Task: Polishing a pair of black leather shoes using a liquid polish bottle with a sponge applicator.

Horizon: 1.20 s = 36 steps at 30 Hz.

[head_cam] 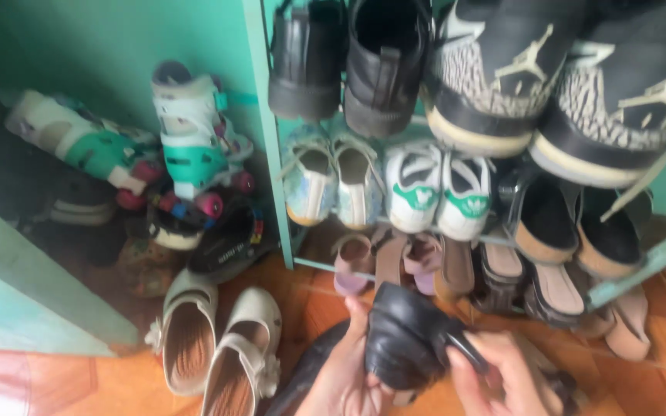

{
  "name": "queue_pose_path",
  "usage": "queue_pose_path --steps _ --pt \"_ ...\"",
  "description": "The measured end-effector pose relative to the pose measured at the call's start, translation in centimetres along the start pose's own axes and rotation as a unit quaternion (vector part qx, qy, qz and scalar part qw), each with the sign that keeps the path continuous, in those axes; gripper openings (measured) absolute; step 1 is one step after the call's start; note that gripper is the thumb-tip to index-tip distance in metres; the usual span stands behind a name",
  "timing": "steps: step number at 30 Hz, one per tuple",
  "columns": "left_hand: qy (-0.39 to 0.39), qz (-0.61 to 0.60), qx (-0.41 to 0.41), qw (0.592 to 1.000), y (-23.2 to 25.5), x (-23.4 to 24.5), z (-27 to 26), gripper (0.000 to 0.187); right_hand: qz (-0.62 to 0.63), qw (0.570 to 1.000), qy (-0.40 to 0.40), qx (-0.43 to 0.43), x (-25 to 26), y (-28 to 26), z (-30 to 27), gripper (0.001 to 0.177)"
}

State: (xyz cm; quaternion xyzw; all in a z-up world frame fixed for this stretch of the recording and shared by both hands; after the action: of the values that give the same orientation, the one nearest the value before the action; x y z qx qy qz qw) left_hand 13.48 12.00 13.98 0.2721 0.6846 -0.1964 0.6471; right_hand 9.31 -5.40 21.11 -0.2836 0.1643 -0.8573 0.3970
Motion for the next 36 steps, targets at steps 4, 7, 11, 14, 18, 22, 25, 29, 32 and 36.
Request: queue_pose_path --steps 4,7,11,14,18,22,25,29,32,36 --pt "0.109 0.002 0.011 0.994 -0.7 -4.4 -0.8 0.071 -0.015 0.994 -0.025 0.107 0.2 -4.2 3.5 0.022" --pt "0.203 0.083 -0.005 0.976 -0.8 -6.1 -0.8 0.088 -0.018 0.991 -0.043 0.123 0.5 -2.6 3.0 0.021" --pt "0.144 0.118 -0.081 0.979 -2.6 -4.7 -0.1 0.097 -0.043 0.991 -0.065 0.111 0.8 -2.7 0.9 0.021" --pt "0.023 0.141 -0.146 0.979 -3.2 -3.8 0.7 0.105 -0.04 0.994 -0.071 0.079 0.5 -2.1 1.6 0.024" --pt "-0.008 0.09 -0.101 0.991 -4.6 -5.1 0.2 0.117 -0.093 0.988 -0.043 0.114 0.6 -4.6 4.1 0.02" --pt "-0.097 0.095 -0.096 0.986 -3.6 -6.2 -0.6 0.124 -0.098 0.983 -0.043 0.149 0.7 -3.0 3.2 0.024" --pt "-0.078 0.098 -0.125 0.984 -3.6 -6.5 -0.3 0.121 -0.096 0.987 -0.076 0.109 1.2 -0.4 1.5 0.027" --pt "-0.019 0.101 -0.099 0.99 -4.3 -5.9 0.1 0.121 -0.13 0.99 -0.036 0.043 1.1 -4.1 4.4 0.02" --pt "-0.077 0.096 -0.101 0.987 -3.3 -5.2 0.2 0.121 -0.104 0.989 -0.046 0.091 1.1 -3.9 4.6 0.02" --pt "0.005 0.04 -0.119 0.992 -2.6 -6.6 -0.7 0.121 -0.051 0.986 -0.081 0.136 1.1 -2.3 3.2 0.021"
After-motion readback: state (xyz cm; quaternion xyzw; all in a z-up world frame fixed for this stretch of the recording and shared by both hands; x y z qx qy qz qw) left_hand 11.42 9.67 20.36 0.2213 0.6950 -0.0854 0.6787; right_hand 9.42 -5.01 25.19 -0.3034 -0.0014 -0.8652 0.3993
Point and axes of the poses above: each hand's wrist, its own z-axis towards the middle knuckle, its own x-axis out of the back of the hand, y = z × x, the point moved 1 cm from there along z, towards the middle knuckle, and after that the axes turned 1 degree about z, right-handed, at the moved point
